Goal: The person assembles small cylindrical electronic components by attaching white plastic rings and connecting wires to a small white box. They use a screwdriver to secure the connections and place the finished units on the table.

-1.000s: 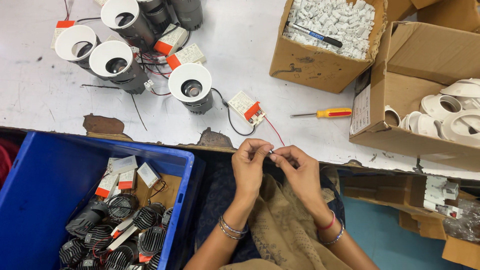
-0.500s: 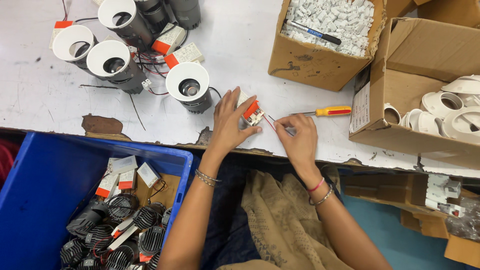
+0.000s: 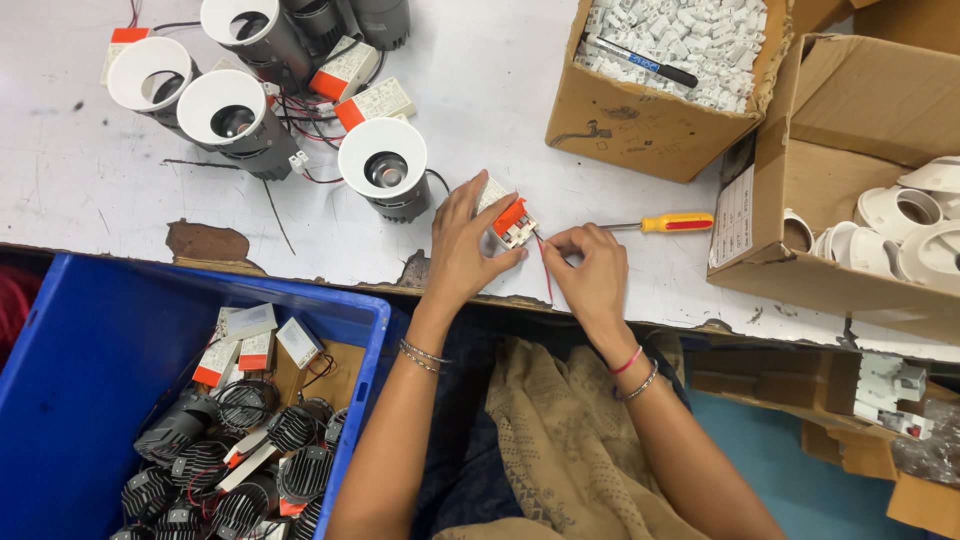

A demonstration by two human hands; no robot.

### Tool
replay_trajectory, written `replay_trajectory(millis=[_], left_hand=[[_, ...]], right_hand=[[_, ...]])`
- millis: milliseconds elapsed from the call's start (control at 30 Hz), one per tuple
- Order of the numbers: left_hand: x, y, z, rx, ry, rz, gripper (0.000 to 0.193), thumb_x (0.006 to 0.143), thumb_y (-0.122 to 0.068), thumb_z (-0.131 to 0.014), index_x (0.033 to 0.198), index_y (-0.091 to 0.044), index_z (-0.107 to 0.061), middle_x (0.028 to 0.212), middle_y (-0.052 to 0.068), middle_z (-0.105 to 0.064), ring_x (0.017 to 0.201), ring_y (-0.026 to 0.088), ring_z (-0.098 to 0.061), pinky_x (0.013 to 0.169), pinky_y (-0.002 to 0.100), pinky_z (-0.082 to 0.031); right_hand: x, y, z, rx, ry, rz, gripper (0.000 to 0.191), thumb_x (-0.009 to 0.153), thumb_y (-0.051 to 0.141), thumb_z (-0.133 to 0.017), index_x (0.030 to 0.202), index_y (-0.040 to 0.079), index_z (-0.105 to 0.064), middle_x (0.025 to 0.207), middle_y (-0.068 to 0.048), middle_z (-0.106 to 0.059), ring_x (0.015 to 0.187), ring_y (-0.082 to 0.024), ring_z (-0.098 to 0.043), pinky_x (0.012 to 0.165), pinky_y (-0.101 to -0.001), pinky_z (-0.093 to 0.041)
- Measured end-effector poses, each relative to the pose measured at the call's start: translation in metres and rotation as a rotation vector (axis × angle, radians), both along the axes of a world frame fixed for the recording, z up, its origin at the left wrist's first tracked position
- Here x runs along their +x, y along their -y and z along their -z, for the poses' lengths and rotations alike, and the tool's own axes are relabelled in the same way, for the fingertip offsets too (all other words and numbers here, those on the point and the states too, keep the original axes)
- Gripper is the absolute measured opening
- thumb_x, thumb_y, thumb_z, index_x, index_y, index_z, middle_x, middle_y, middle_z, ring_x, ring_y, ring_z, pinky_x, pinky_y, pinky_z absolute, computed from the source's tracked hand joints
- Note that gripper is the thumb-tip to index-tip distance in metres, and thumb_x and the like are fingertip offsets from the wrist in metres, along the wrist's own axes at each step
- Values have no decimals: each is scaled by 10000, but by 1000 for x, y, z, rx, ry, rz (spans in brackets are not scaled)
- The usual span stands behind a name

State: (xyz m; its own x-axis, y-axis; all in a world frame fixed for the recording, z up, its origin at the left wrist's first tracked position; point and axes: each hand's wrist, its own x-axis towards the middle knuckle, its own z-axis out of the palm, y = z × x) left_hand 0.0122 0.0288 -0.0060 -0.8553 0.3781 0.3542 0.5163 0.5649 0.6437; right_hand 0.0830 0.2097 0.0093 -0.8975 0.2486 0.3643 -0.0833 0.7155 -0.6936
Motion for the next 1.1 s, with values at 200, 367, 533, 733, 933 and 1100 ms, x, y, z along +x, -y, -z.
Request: replay_trajectory(millis=[200, 367, 533, 733, 933, 1100], left_hand=[[0, 2, 1, 3, 7, -3, 735, 677, -364, -883, 1369, -232, -674, 1605, 164, -388, 1478, 377, -343, 1217, 523, -253], [0, 1, 1, 0, -16, -9, 701, 721, -381, -867, 1381, -235, -678, 1615, 160, -390, 1482, 376, -348, 1223, 520, -258], [5, -4, -1, -7, -32, -61, 768, 652, -557, -882, 1310, -209, -692, 1587, 148, -421, 1463, 378, -363, 1213, 552, -255], [7, -14, -3, -64, -26, -139, 849, 576, -676, -882, 1273, -220, -713, 1571, 143, -426, 1460, 404, -346, 1182, 649, -208], [13, -21, -3, -79, -46, -198, 863, 542, -619, -905, 1261, -201, -678, 1562, 142, -418, 1444, 422, -347, 1166, 675, -194], [14, -25, 0, -90, -62, -207, 849, 562, -550, -929, 1282, -194, -653, 1574, 143, -394, 1449, 431, -329, 1171, 676, -178]], right_hand=[[-5, 3, -1, -23, 47, -2, 94, 810, 129, -777, 793, 45, -739, 774, -73, -699, 732, -222, -682, 707, -372, -518], [-7, 1, 0, -63, 98, 15, 106, 816, 148, -774, 817, 45, -751, 818, -78, -724, 751, -204, -711, 718, -343, -545], [-8, -9, -8, -91, 228, -1, 157, 809, 207, -773, 827, 51, -763, 852, -88, -747, 764, -204, -729, 721, -336, -556], [-11, -12, -27, 29, 263, -4, 149, 802, 212, -756, 816, 63, -760, 826, -87, -746, 764, -231, -732, 671, -366, -537], [-4, -13, -39, 69, 340, -1, 146, 799, 220, -760, 799, 74, -755, 803, -94, -738, 735, -240, -730, 667, -380, -540], [-3, -3, -27, 50, 223, 8, 123, 804, 183, -761, 832, 64, -745, 841, -81, -732, 749, -257, -712, 669, -383, -534]])
